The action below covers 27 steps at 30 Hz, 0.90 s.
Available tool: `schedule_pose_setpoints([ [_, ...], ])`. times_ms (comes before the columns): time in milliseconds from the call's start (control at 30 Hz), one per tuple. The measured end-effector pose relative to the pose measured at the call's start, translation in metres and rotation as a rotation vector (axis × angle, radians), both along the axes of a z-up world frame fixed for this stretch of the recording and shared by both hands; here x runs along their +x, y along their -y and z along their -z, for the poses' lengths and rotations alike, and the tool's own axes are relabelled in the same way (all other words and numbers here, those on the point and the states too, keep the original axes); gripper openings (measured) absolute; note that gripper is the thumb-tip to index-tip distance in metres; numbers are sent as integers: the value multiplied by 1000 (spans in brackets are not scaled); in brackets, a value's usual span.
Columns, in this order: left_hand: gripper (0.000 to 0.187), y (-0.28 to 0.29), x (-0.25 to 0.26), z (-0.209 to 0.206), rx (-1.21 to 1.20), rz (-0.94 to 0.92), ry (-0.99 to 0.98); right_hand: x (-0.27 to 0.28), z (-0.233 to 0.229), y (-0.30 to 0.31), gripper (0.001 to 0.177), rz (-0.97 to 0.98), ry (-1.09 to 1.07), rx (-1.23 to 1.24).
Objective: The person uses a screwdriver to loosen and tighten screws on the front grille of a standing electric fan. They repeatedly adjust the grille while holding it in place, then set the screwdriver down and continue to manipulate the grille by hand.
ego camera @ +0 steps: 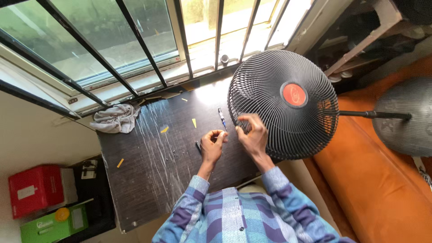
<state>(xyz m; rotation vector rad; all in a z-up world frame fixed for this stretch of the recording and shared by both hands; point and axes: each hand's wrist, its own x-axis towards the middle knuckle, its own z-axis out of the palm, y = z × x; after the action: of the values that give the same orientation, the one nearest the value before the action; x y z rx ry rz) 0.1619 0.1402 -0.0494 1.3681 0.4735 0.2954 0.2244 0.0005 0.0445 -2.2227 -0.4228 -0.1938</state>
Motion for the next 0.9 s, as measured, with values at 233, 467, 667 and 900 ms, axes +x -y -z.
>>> schedule_pose_setpoints([
  [233, 18, 4, 66, 38, -187, -129, -106, 65, -19, -13, 124, -159, 85, -547],
  [467, 20, 20, 77, 41, -383, -132, -92, 65, -2, -3, 132, -165, 150, -687],
  [667, 18, 35, 59, 21, -289, -96, -157, 49, -8, 17, 133, -194, 69, -605],
  [900, 17, 26, 37, 31, -281, -9, -216, 13, -10, 25, 122, -185, 71, -635],
])
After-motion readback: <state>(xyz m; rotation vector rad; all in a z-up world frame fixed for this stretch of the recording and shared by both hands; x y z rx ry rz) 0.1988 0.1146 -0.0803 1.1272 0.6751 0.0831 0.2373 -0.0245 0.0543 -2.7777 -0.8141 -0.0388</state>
